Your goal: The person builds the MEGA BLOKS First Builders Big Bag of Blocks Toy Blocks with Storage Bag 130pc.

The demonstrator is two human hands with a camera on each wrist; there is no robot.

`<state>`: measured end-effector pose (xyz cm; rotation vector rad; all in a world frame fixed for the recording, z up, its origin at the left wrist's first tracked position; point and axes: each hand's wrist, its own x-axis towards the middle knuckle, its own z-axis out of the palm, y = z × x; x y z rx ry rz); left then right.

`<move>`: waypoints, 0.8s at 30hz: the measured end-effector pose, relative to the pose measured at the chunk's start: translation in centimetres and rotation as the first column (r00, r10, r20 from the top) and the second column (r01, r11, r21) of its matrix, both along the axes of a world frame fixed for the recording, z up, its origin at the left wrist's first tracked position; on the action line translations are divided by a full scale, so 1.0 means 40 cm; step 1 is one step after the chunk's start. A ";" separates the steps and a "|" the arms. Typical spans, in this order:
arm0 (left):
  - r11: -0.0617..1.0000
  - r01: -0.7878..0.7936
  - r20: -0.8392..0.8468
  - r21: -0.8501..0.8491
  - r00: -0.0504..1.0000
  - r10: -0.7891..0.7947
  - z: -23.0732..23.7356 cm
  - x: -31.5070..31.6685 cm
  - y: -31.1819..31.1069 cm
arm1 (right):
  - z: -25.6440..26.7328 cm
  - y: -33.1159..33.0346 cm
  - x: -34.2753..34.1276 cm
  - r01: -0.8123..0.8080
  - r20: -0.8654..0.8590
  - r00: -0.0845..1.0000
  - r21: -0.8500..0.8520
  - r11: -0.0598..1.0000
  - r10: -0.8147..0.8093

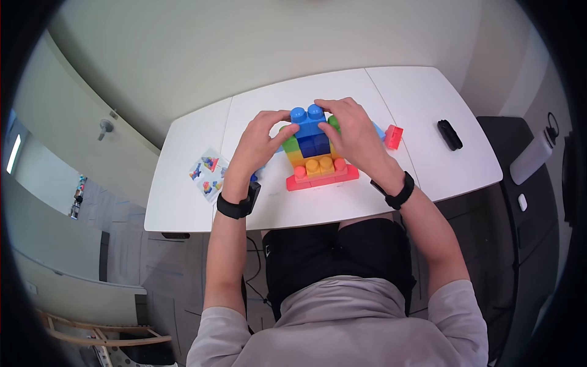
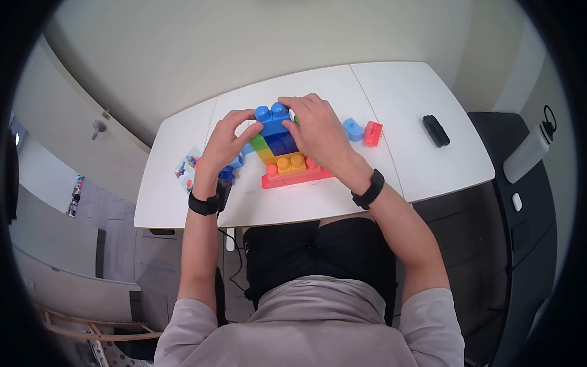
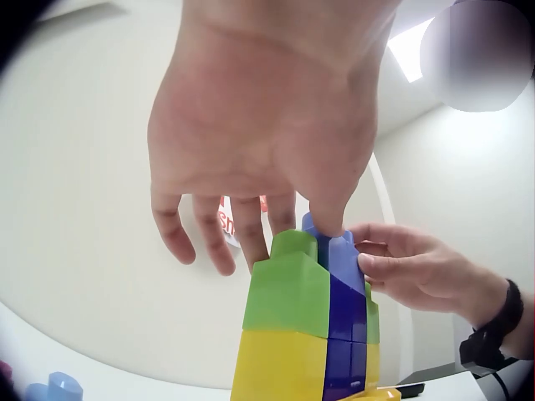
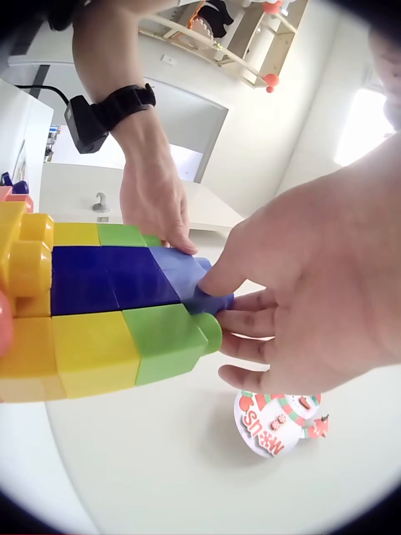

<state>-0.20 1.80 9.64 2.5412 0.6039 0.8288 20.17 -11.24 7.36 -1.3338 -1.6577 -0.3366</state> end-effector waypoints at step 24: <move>0.991 0.084 0.082 -0.106 0.994 -0.076 0.136 -0.007 0.144 | -0.006 -0.001 0.009 -0.022 -0.014 1.000 -0.016 1.000 0.021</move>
